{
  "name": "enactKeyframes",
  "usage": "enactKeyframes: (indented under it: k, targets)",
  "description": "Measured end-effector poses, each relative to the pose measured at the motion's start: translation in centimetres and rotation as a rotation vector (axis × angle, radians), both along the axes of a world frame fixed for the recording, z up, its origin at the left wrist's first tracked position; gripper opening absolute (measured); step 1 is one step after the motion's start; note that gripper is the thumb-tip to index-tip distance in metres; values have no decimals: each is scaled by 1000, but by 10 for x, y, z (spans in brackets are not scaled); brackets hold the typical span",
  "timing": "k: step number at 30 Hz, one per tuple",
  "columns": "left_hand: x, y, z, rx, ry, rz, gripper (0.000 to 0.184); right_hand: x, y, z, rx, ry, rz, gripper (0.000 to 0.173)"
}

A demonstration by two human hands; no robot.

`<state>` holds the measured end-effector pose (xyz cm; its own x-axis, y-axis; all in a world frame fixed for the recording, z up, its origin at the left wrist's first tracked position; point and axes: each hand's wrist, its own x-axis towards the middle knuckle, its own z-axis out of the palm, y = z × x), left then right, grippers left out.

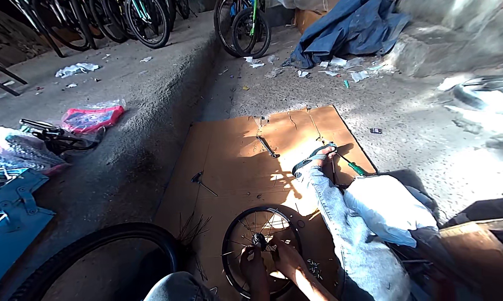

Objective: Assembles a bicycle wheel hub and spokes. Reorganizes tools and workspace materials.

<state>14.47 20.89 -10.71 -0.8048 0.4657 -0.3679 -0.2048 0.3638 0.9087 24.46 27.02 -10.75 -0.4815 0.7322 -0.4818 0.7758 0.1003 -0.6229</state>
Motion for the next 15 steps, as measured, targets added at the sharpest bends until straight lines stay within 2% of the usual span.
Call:
enactKeyframes:
  k: [6,9,13,15]
  targets:
    - [-7,5,7,-152,89,-71,26,1,-3,-3,-53,29,-11,38]
    - [-9,6,15,-165,200,-88,24,0,-4,-7,-218,159,-40,45]
    - [-7,4,23,-106,256,-75,22,-4,-15,10,-566,344,-217,41]
    - [-6,6,22,-85,292,-45,23,-10,-22,7,-626,415,-290,38]
